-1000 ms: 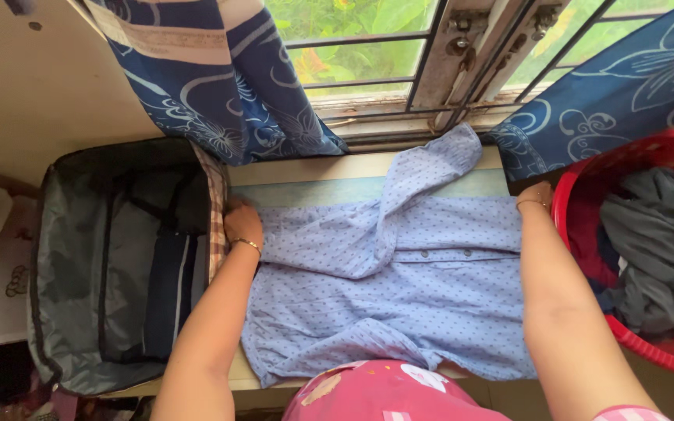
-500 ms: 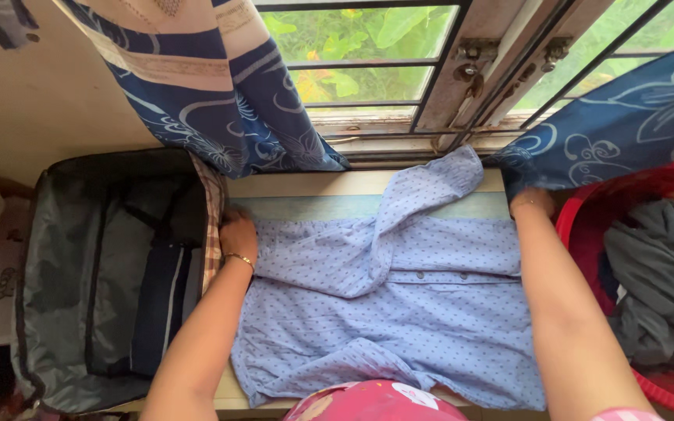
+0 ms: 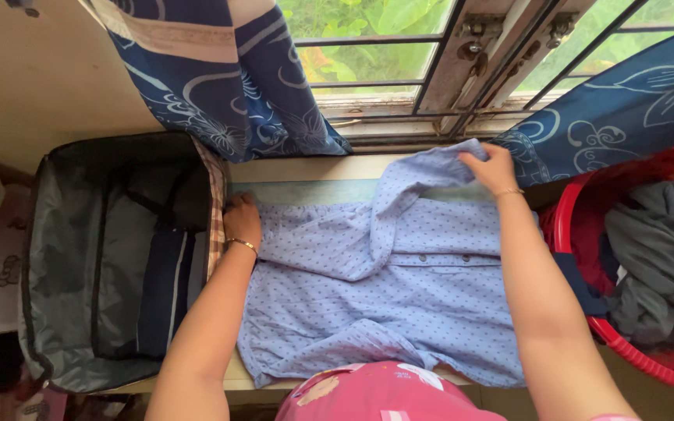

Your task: The person buttons a shirt, folds it on a table, and then places the folded shirt into a bag.

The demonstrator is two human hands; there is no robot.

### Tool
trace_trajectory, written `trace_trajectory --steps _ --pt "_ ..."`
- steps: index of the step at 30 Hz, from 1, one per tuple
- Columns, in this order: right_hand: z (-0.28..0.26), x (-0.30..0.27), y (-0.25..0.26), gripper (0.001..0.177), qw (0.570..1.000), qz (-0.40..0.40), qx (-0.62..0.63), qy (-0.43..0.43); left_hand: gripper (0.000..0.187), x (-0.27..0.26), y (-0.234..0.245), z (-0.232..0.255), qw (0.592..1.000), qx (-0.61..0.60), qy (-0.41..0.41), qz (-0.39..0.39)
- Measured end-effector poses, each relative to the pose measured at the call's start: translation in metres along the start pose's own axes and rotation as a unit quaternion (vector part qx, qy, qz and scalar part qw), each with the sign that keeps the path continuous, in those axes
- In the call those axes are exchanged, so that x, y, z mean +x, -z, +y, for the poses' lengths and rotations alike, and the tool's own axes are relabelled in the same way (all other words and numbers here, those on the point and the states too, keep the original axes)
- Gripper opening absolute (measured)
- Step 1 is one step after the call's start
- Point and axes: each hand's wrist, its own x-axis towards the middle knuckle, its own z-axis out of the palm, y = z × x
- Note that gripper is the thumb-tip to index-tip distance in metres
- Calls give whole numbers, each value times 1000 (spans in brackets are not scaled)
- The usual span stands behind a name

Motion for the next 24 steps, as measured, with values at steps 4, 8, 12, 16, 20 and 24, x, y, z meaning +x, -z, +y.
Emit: trace_trajectory --steps 4,8,12,16,20,24 --pt "-88 -93 69 34 978 87 36 186 10 2 -14 -2 1000 -2 -3 18" --pt "-102 -220 159 21 973 197 90 83 13 0 -16 0 999 18 2 31" --pt "-33 -315 233 24 977 142 159 1 13 4 -11 2 1000 5 -1 11" --pt "31 -370 249 30 975 -187 81 -88 17 8 -11 4 998 -34 29 -38" --pt "84 -380 188 31 928 -261 -26 -266 23 11 -7 4 999 -23 27 -28" --pt "95 -362 146 41 932 -182 -105 -296 25 4 5 5 1000 3 7 -19"
